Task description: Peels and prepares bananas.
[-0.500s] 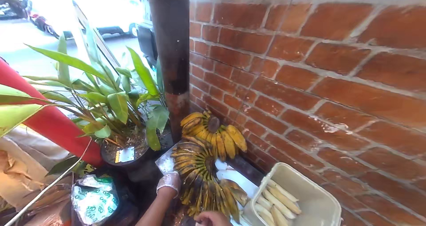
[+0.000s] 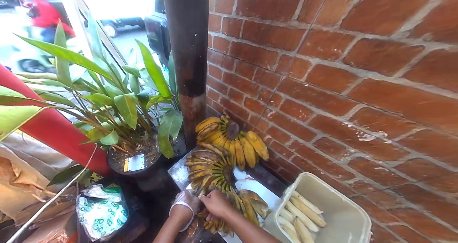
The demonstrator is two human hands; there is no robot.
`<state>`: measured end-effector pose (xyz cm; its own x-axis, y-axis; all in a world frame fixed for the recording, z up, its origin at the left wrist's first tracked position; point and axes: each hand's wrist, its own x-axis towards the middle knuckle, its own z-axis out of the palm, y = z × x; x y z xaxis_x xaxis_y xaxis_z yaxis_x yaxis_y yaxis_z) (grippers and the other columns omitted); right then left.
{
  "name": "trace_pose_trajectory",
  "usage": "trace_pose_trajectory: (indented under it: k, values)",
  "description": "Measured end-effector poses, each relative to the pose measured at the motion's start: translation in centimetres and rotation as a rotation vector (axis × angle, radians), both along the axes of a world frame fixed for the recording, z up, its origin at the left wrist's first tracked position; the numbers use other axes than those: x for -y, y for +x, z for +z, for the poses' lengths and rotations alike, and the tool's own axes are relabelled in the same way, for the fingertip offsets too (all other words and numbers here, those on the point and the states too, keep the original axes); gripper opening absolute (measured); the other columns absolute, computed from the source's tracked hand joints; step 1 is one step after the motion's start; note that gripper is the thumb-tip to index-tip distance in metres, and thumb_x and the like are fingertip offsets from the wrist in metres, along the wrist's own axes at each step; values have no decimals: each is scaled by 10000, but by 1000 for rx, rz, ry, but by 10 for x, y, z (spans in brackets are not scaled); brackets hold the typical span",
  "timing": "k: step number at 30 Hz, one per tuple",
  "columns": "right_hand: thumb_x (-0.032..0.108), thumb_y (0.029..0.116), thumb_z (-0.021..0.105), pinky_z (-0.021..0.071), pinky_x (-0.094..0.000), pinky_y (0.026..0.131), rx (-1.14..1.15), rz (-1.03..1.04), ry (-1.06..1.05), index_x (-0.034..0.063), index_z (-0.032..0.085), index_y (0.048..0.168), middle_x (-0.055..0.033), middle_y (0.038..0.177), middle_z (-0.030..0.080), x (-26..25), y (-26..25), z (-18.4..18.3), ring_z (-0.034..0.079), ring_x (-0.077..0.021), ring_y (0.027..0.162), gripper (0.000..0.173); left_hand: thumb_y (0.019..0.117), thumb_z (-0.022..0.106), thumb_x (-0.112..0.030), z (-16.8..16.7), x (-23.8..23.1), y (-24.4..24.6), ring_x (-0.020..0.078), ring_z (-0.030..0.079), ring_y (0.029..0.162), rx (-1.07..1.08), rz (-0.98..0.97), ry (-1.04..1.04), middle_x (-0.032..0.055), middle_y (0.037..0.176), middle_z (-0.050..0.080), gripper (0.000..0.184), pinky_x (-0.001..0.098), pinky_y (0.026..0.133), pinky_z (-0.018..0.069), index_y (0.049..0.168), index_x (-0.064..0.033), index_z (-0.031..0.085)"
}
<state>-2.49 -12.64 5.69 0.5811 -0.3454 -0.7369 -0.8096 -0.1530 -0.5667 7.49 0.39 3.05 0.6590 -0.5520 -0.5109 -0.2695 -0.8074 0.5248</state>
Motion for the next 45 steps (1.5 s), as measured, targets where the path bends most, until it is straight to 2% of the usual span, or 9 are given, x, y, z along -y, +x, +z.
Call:
trace_pose_trajectory:
  k: [9,14,18,23,29,34,38,41,45]
  values:
    - [382,1038,546,631,-353,610,56,-183,85,44,682,1025,-74,898,783,-5,-4,-18,749,-187,655,365,909,635,-472,5,-4,-5,244,668,1111,-33,57,3,102,1144,708,440,486,1002,521,1157,-117,711]
    - [320,1048,567,649,-356,648,175,-157,132,24,676,1069,-83,884,777,3,-21,-21,757,-193,676,316,990,618,-242,-17,-14,-8,174,727,871,-340,296,-346,82,1029,738,304,382,814,620,1236,-73,679]
    - [269,1035,588,655,-355,698,156,-111,98,21,673,1203,-91,922,767,21,-35,-2,760,-186,726,311,1042,540,-181,-29,-12,-3,194,705,909,-334,416,-442,104,1111,710,339,392,832,602,1361,-104,625]
    - [269,1028,595,638,-361,735,179,36,-91,66,700,1238,-78,943,749,57,-55,26,734,-163,731,311,1057,536,-150,-55,9,19,228,705,856,-308,698,-629,151,1089,699,284,413,769,612,1306,-50,629]
    - [293,1023,589,624,-390,804,196,41,-241,112,745,1189,-67,966,747,70,-78,33,729,-165,791,291,1031,594,-324,-76,34,14,295,656,1131,-73,802,-399,160,1167,705,332,530,984,523,1187,-51,702]
    - [294,1024,609,628,-382,817,219,-75,-170,90,733,1209,-85,1002,746,67,-92,6,736,-171,819,302,1030,617,-283,-58,33,-19,274,685,1038,-120,993,-613,166,1120,706,309,486,916,573,1150,-9,693]
    - [321,1013,629,632,-387,832,225,-120,-128,95,727,1212,-82,1030,743,65,-93,-8,740,-173,850,317,1088,496,-192,-44,28,-42,260,666,1136,-121,936,-643,180,1274,655,331,443,966,568,1335,1,605]
    - [347,1014,621,628,-391,843,224,-111,-120,112,730,1221,-70,1034,748,63,-94,-13,740,-170,867,332,1037,603,-232,-38,25,-43,275,653,1206,98,639,-361,135,1252,709,297,498,1066,490,1269,-77,703]
    - [357,1016,613,628,-394,856,223,-106,-110,117,725,1235,-68,1038,751,61,-95,-17,744,-170,868,343,940,721,-367,-27,35,-21,305,654,1174,13,421,-231,135,1196,723,385,562,1040,483,1248,-136,726]
